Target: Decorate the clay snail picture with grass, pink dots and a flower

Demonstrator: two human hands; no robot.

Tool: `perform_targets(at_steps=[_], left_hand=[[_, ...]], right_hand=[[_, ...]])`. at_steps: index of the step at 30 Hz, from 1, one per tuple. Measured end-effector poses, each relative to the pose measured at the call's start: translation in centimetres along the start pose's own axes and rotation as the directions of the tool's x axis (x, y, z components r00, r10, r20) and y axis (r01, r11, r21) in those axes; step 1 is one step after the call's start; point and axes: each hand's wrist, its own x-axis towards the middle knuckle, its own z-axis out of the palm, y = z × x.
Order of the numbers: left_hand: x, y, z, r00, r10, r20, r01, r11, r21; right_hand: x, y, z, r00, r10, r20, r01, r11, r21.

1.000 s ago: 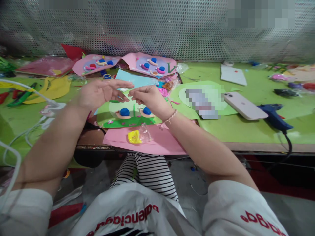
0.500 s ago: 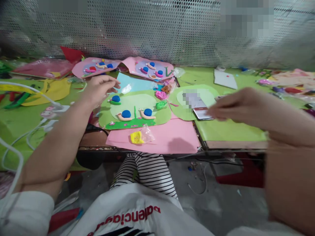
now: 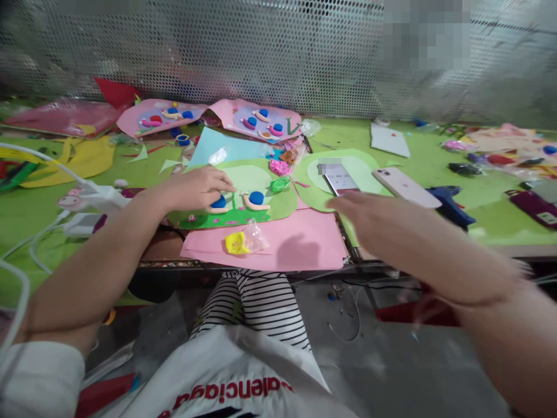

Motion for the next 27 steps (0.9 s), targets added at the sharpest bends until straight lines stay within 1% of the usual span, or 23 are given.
perform_targets(at_steps=[1,2,3,4,5,6,8,11,14,17,21,24,27], left_hand=[[0.0,0.2,0.0,1.000,0.012,0.005,-0.012,0.999,0.032],[0.1,0.3,0.0,1.000,0.020,0.010,-0.021,0.998,0.053],[0.1,0.3,0.0,1.000,0.027,0.013,-0.028,0.997,0.068],[0.0,0.3,0.1,0.999,0.032,0.022,-0.034,0.995,0.089],[0.0,0.3,0.1,0.999,0.034,0.029,-0.037,0.993,0.109],[-0.1,0.2,0.0,0.999,0.033,0.035,-0.037,0.991,0.125],[-0.4,0.1,-0.2,0.999,0.009,0.035,-0.014,0.989,0.149],[-0.7,0.1,-0.7,0.998,0.002,0.062,-0.011,0.988,0.155],[-0.8,0.4,-1.0,0.996,0.008,0.092,-0.023,0.987,0.161],[-0.7,0.7,-0.8,0.993,0.003,0.120,-0.027,0.981,0.193],[-0.5,0.8,-0.3,0.985,-0.043,0.165,0.006,0.976,0.219],[-0.4,0.8,-0.1,0.985,-0.082,0.153,0.046,0.974,0.224],[-0.5,0.4,0.0,0.986,-0.083,0.144,0.049,0.973,0.225]], right_hand=[[2.6,-1.3,0.9,0.983,-0.123,0.136,0.126,0.992,-0.012],[5.2,-2.6,1.8,0.972,-0.158,0.172,0.167,0.985,-0.040],[7.5,-3.8,2.8,0.967,-0.174,0.186,0.189,0.980,-0.065],[9.6,-4.7,3.7,0.968,-0.182,0.175,0.196,0.978,-0.069],[11.3,-5.4,4.5,0.970,-0.169,0.176,0.184,0.980,-0.075],[12.6,-5.9,5.3,0.972,-0.171,0.163,0.183,0.981,-0.062],[14.1,-6.2,6.5,0.974,-0.179,0.140,0.184,0.983,-0.019],[14.3,-5.9,7.7,0.975,-0.192,0.113,0.189,0.981,0.038],[13.8,-5.7,8.1,0.975,-0.191,0.110,0.186,0.981,0.056],[13.6,-5.8,8.4,0.973,-0.183,0.137,0.175,0.982,0.074],[13.6,-5.9,8.6,0.971,-0.187,0.147,0.182,0.982,0.049],[13.6,-6.0,8.5,0.974,-0.183,0.131,0.179,0.983,0.040],[13.6,-6.0,8.4,0.980,-0.158,0.120,0.151,0.986,0.066]])
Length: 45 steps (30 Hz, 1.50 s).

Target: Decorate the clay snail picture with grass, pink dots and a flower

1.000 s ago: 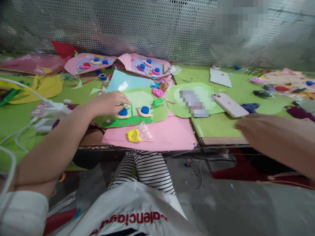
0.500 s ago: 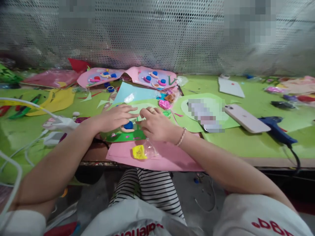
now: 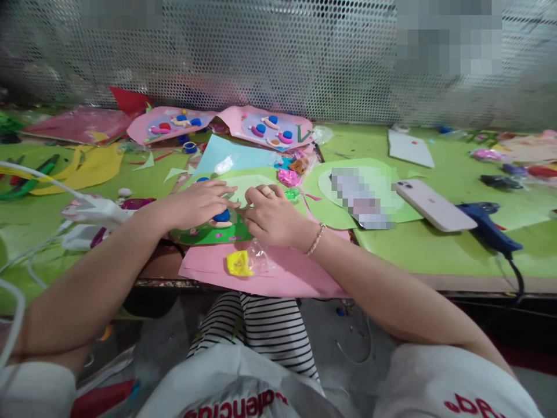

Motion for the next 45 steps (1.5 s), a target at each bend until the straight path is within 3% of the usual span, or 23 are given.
perform_targets(at_steps=[5,13,20,25,29,32,37,40,42,45], left_hand=[[0.0,-0.7,-0.1,0.998,0.056,-0.039,-0.057,0.998,-0.013],[0.1,-0.2,-0.1,0.998,-0.017,0.055,0.014,0.999,0.051],[0.1,-0.5,-0.1,1.000,-0.006,0.015,0.005,0.998,0.056],[0.2,0.0,0.0,0.997,-0.047,0.054,0.045,0.998,0.041],[0.3,0.0,0.2,0.998,0.014,0.067,-0.015,1.000,0.009],[0.5,-0.3,0.6,0.997,0.040,0.066,-0.042,0.999,0.023],[0.5,-0.7,1.1,0.998,0.042,0.049,-0.042,0.999,-0.004],[0.2,-0.3,0.4,0.998,-0.063,-0.023,0.059,0.987,-0.152],[-0.1,0.2,-0.3,0.993,-0.090,-0.072,0.070,0.966,-0.251],[-0.3,0.9,-1.1,0.987,-0.014,-0.161,-0.033,0.958,-0.286]], right_hand=[[0.1,0.4,0.0,0.999,0.036,-0.002,-0.036,0.999,0.013],[0.3,0.4,0.5,0.999,0.048,0.020,-0.048,0.999,0.014],[0.1,0.4,0.1,0.998,0.040,-0.044,-0.039,0.999,0.014],[0.2,0.4,0.3,0.999,0.032,-0.028,-0.031,0.999,0.039],[-0.1,1.1,-0.7,0.990,0.009,-0.140,0.007,0.994,0.112],[-0.8,2.2,-2.3,0.979,-0.059,-0.195,0.113,0.952,0.283],[-2.0,3.6,-4.4,0.976,-0.213,0.037,0.146,0.774,0.616],[-2.2,3.4,-4.7,0.948,-0.252,0.192,0.082,0.779,0.622],[-2.2,2.9,-4.5,0.945,-0.245,0.215,0.076,0.808,0.584],[-2.2,2.1,-3.8,0.945,-0.293,0.149,0.172,0.827,0.535]])
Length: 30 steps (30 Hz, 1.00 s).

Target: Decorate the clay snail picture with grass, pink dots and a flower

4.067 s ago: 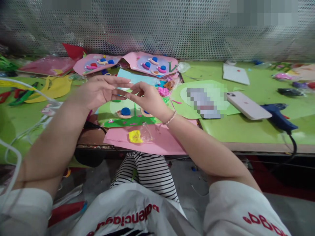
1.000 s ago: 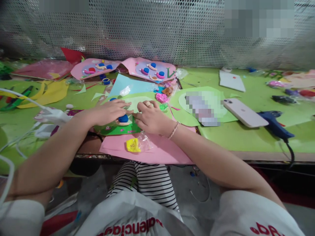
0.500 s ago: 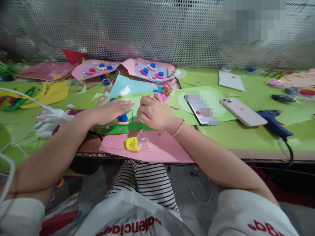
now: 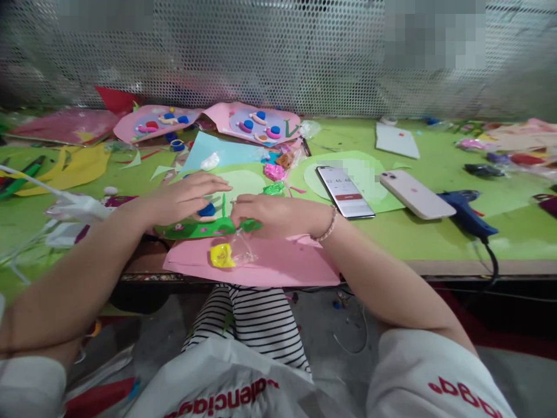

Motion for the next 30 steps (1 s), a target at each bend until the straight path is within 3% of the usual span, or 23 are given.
perform_targets(at_steps=[5,13,16,18,22,26,30], left_hand=[[-0.1,0.0,0.0,0.994,0.068,-0.083,-0.066,0.998,0.019],[-0.2,0.3,-0.2,0.979,0.137,-0.148,-0.136,0.991,0.012],[-0.2,0.4,-0.3,0.964,0.186,-0.188,-0.204,0.976,-0.079],[-0.2,0.3,-0.3,0.955,0.232,-0.184,-0.269,0.940,-0.210],[-0.2,0.2,-0.1,0.954,0.240,-0.179,-0.288,0.900,-0.327],[-0.2,0.2,0.2,0.980,0.076,-0.184,-0.142,0.914,-0.380],[-0.3,0.4,0.2,0.979,-0.058,-0.197,-0.024,0.920,-0.391]], right_hand=[[0.6,0.1,1.6,0.988,-0.139,0.065,0.139,0.990,0.013],[1.3,-0.1,2.9,0.970,-0.242,-0.004,0.238,0.957,-0.165],[1.4,-0.1,2.9,0.957,-0.261,-0.130,0.242,0.960,-0.144],[1.4,0.1,2.8,0.923,-0.236,-0.302,0.211,0.971,-0.113],[1.7,1.2,2.5,0.797,-0.116,-0.593,0.079,0.993,-0.087],[2.1,1.6,2.7,0.737,0.010,-0.676,0.002,1.000,0.017],[2.3,1.5,3.1,0.684,0.159,-0.712,-0.025,0.981,0.194]])
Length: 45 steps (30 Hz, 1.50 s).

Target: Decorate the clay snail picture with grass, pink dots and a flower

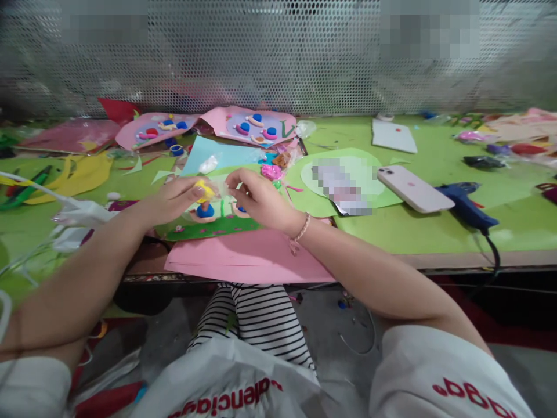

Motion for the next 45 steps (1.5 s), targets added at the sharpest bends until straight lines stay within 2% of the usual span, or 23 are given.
perform_targets(at_steps=[3,7,11,16,20,25,29,32,35,39,45], left_hand=[[0.0,0.4,-0.2,0.996,-0.072,-0.046,0.073,0.997,0.021],[0.1,0.9,-0.4,0.989,-0.122,-0.084,0.128,0.989,0.072],[0.1,0.9,-0.5,0.978,-0.175,-0.112,0.186,0.978,0.094],[0.1,0.8,-0.4,0.969,-0.170,-0.179,0.196,0.971,0.139],[0.1,0.8,-0.4,0.960,-0.192,-0.202,0.220,0.967,0.130],[0.0,0.6,-0.4,0.965,-0.197,-0.172,0.213,0.973,0.085],[0.1,0.7,-0.3,0.966,-0.200,-0.162,0.218,0.971,0.098],[0.2,1.0,-0.2,0.979,-0.167,-0.113,0.176,0.982,0.072],[0.1,1.1,0.0,0.991,-0.123,-0.059,0.124,0.992,0.015],[-0.3,0.7,0.2,0.985,-0.150,-0.085,0.143,0.987,-0.079],[-0.2,0.7,-0.3,0.996,-0.088,-0.003,0.088,0.996,-0.036]], right_hand=[[-0.1,-0.1,-0.1,0.998,-0.019,-0.067,0.021,0.999,0.038],[0.0,-0.3,-0.4,0.986,-0.109,-0.127,0.107,0.994,-0.022],[0.0,-0.4,-0.4,0.990,-0.069,-0.120,0.073,0.997,0.028],[0.0,-0.4,-0.3,0.994,-0.004,-0.113,0.014,0.997,0.082],[-0.1,-0.2,-0.2,0.996,-0.039,-0.076,0.047,0.994,0.102],[-0.3,-0.2,-0.2,0.986,-0.152,-0.070,0.149,0.988,-0.035],[-0.3,-0.6,-0.2,0.993,-0.103,-0.055,0.098,0.992,-0.078],[-0.2,-0.5,0.1,0.997,-0.061,-0.043,0.058,0.996,-0.074],[-0.2,0.0,0.3,0.999,-0.039,-0.038,0.039,0.999,0.018],[-0.1,0.4,0.1,0.999,-0.040,-0.012,0.042,0.976,0.216],[0.0,0.0,0.1,0.999,-0.046,-0.018,0.049,0.962,0.270]])
